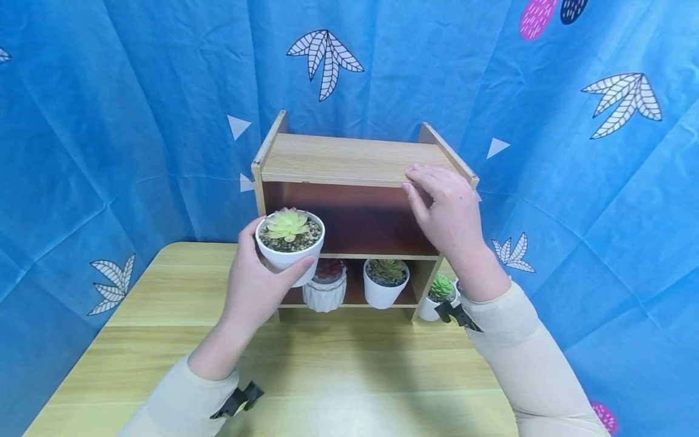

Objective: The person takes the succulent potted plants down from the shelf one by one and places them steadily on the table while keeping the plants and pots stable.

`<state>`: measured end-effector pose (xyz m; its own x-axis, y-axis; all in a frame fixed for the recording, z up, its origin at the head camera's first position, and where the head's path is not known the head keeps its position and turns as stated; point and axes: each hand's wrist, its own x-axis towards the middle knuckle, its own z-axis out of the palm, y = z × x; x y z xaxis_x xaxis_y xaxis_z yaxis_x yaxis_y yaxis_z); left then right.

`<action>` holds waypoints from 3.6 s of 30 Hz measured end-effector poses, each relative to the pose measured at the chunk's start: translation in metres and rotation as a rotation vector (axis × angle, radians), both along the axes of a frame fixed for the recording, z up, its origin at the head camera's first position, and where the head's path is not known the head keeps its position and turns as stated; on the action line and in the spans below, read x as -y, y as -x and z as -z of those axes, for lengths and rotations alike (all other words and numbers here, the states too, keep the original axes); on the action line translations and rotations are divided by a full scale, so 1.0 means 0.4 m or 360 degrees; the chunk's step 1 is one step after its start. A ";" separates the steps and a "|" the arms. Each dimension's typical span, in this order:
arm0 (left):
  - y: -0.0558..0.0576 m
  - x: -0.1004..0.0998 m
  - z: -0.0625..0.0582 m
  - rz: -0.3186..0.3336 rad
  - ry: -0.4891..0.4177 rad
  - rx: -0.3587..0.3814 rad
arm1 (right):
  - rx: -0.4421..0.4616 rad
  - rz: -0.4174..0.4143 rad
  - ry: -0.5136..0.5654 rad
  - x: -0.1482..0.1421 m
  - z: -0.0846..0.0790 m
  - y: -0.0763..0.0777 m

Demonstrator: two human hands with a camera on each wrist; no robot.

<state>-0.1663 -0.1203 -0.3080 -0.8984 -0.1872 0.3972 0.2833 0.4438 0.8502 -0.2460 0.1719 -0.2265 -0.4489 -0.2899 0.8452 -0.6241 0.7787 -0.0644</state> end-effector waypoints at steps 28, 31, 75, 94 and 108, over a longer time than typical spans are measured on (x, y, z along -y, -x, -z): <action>-0.014 0.015 0.010 -0.0127 0.0009 -0.0031 | -0.0007 -0.0004 -0.0003 0.001 0.000 0.000; -0.017 0.015 0.009 -0.0160 0.0002 -0.0035 | -0.0008 -0.0001 0.0000 0.001 0.000 -0.001; -0.044 0.084 0.025 -0.0264 -0.0019 -0.0021 | -0.0033 -0.0017 0.0006 0.004 0.000 0.001; -0.039 0.123 0.039 -0.0378 -0.0026 -0.0030 | -0.0022 -0.0011 -0.0017 0.002 -0.003 -0.005; -0.031 0.145 0.045 -0.0404 -0.0067 0.0034 | -0.0015 -0.0014 -0.0012 0.000 0.001 0.003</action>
